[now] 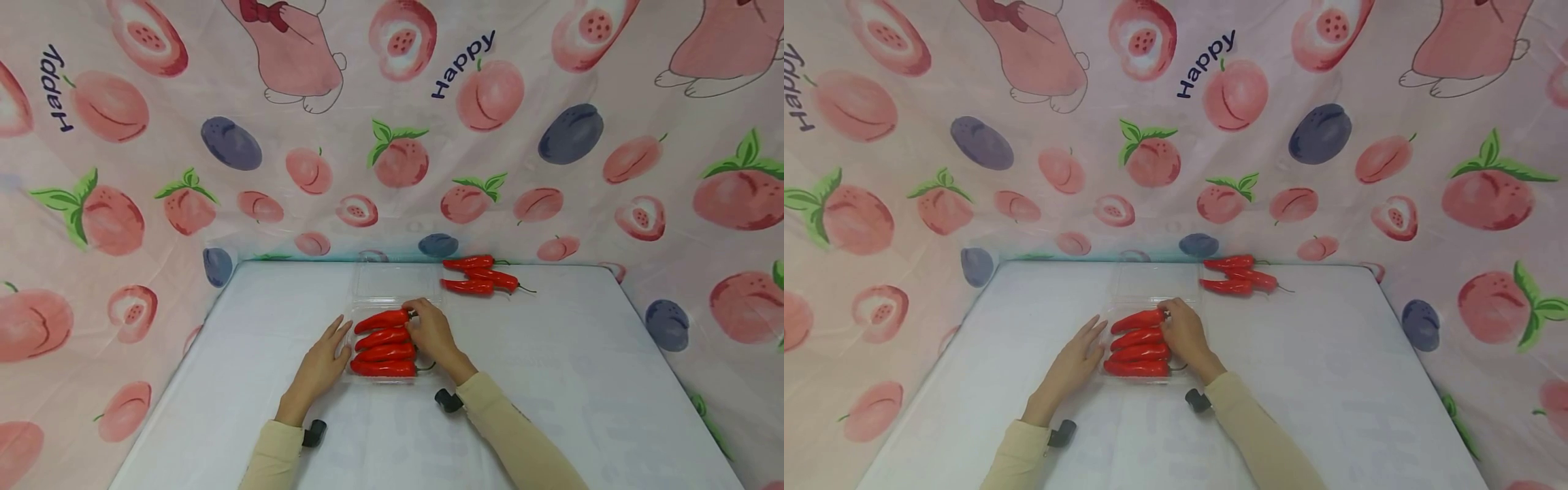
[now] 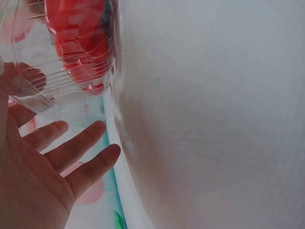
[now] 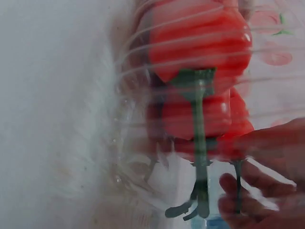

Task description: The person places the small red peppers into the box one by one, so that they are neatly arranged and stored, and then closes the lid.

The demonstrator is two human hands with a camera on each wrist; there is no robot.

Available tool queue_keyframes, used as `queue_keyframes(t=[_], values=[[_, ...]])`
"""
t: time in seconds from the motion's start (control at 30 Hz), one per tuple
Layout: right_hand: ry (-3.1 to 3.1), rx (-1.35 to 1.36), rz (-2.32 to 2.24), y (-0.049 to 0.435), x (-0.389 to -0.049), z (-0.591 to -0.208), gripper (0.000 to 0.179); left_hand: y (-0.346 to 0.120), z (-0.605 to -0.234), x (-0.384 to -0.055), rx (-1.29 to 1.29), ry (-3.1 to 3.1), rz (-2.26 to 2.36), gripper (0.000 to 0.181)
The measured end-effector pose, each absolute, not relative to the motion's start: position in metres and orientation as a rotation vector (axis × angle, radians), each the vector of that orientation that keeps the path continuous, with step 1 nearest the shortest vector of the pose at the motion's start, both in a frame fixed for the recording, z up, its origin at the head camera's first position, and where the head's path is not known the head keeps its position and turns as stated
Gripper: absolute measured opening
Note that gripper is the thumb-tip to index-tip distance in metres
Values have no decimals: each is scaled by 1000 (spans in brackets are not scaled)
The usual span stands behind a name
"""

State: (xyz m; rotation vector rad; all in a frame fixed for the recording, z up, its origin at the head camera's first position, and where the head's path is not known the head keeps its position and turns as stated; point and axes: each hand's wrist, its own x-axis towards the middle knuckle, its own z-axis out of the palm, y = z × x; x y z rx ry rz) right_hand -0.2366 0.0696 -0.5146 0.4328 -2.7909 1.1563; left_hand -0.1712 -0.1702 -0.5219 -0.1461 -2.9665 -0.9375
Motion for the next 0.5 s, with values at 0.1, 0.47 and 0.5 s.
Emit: queue_keyframes(t=[0.1, 0.47, 0.5], values=[[-2806, 419, 1119, 69, -237, -515, 35, -170, -522, -171, -147, -2964, -944, 53], [-2832, 392, 1094, 68, -234, -512, 35, -171, -524, -171, -149, -2959, -935, 52], [-2832, 388, 1096, 68, -234, -512, 35, -171, -523, -171, -148, -2959, -932, 52]])
